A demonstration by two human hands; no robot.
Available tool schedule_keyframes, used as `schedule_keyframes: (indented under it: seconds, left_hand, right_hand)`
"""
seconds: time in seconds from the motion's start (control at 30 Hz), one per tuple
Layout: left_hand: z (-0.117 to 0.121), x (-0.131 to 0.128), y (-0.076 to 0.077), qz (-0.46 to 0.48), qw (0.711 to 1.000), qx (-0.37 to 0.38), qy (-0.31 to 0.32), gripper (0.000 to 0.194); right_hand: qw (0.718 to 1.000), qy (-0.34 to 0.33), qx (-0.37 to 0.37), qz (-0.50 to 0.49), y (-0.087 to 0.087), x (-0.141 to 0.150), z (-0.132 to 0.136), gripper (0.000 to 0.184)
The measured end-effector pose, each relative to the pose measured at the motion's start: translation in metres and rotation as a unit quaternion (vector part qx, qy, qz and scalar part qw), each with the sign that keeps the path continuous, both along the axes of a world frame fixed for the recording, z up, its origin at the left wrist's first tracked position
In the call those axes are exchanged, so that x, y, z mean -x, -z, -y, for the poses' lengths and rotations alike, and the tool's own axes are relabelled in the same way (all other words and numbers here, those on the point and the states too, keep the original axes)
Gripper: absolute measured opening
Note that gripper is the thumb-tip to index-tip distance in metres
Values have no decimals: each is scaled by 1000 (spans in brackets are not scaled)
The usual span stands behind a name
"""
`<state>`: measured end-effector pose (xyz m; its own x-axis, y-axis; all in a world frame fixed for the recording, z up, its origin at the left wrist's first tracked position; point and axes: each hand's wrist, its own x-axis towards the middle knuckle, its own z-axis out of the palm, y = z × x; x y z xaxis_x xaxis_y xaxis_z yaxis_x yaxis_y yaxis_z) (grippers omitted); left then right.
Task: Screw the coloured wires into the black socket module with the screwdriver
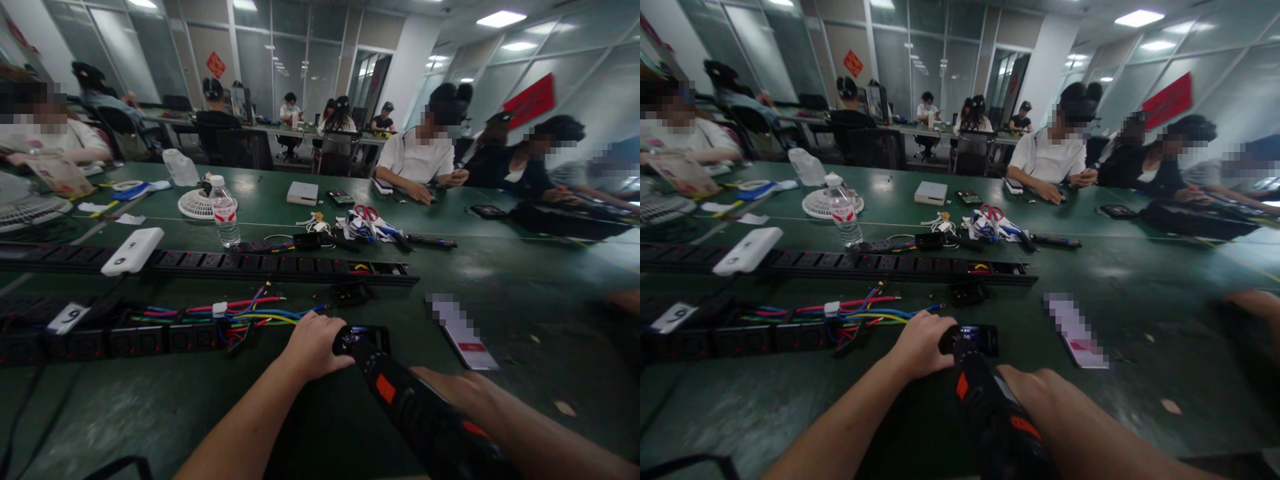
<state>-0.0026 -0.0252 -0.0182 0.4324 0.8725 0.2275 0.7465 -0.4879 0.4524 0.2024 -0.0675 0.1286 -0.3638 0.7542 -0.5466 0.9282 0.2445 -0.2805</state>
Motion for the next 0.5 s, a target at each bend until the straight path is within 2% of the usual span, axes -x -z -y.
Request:
schedule_keyframes:
  seconds: [0.17,0.3,0.5]
  left_hand:
    - [1,0,-3,1,1000,6,0,37]
    - [1,-1,-4,1,1000,9,-4,36]
    - [2,-1,-3,-8,1000,5,-5,37]
  right_hand:
    - [1000,-15,6,3,-3,1,-3,28]
    - [1000,-8,4,5,-7,1,-1,34]
    - [999,-15,-32,-19,-15,4,4,26]
